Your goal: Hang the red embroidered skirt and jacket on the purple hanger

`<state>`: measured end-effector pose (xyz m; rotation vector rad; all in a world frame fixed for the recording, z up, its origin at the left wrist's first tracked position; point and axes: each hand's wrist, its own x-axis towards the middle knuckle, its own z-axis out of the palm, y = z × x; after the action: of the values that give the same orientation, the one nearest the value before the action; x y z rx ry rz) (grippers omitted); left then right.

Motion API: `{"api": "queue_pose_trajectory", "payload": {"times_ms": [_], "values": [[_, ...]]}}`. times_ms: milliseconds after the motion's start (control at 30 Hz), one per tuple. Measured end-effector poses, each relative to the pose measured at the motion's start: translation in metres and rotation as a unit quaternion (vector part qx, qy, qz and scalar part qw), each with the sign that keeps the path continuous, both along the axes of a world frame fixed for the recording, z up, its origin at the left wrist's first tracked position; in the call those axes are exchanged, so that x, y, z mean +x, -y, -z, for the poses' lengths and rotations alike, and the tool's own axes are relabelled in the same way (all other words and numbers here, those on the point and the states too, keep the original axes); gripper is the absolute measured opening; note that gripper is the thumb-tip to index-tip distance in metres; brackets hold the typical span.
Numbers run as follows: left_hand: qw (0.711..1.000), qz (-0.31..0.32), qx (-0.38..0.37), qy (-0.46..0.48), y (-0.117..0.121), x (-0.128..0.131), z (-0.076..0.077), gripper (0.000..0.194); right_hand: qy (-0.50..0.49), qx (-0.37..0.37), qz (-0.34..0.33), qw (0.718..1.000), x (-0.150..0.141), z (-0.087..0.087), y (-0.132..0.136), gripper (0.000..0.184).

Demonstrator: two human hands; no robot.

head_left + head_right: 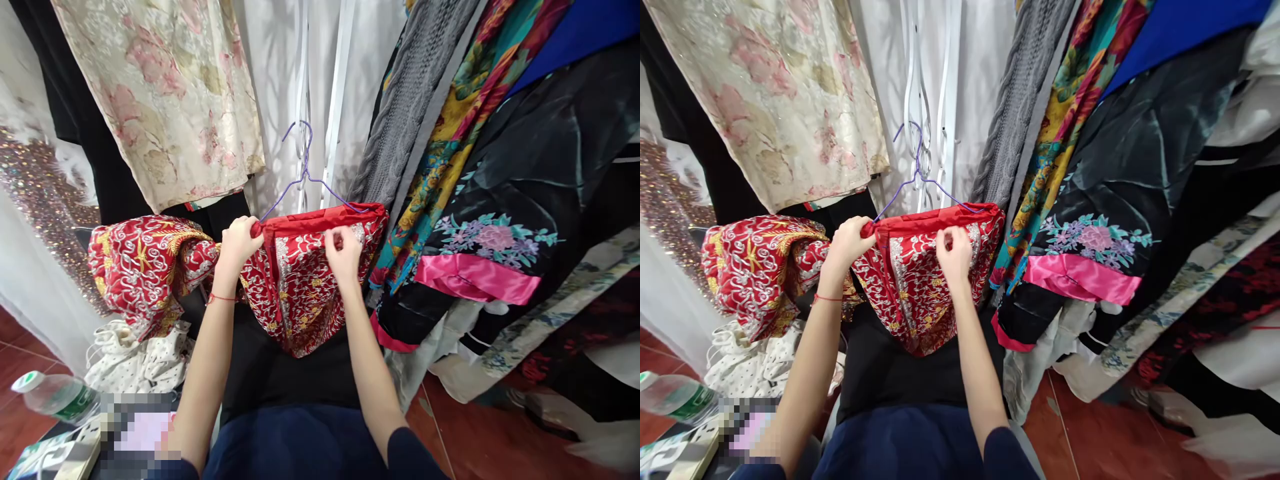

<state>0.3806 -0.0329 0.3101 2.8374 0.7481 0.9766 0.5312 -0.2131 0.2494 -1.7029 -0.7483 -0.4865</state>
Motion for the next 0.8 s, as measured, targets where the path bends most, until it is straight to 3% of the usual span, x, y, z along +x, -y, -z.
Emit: {"api": "queue_pose_trajectory", "payload": {"times_ms": [100, 167, 233, 400, 533, 667, 800], "values": [[0.999, -0.004, -0.009, 0.045, -0.004, -0.001, 0.006, 0.013, 0.133, -0.067, 0.149, 0.978, 0.03, -0.038, 0.019, 0.031], [0.995, 0.019, -0.025, 0.092, -0.01, -0.002, 0.013, 0.024, 0.161, -0.137, 0.179, 0.961, 0.047, -0.048, 0.029, 0.038], [0.987, 0.047, -0.063, 0.14, -0.018, -0.005, 0.02, 0.033, 0.17, -0.204, 0.172, 0.949, 0.063, -0.047, 0.038, 0.039], [0.948, -0.011, -0.195, 0.252, -0.039, -0.018, 0.052, 0.043, 0.21, -0.266, 0.096, 0.936, 0.094, -0.019, 0.054, 0.041], [0.938, 0.003, -0.254, 0.236, -0.036, -0.021, 0.085, 0.044, 0.182, -0.252, -0.018, 0.95, 0.104, 0.004, 0.062, 0.028], [0.934, 0.049, -0.294, 0.195, -0.027, -0.018, 0.105, 0.036, 0.13, -0.211, 0.005, 0.969, 0.101, 0.028, 0.07, 0.023], [0.93, 0.125, -0.339, 0.067, -0.026, -0.022, 0.105, 0.03, 0.047, -0.121, 0.016, 0.991, 0.087, 0.056, 0.096, 0.024]]}}
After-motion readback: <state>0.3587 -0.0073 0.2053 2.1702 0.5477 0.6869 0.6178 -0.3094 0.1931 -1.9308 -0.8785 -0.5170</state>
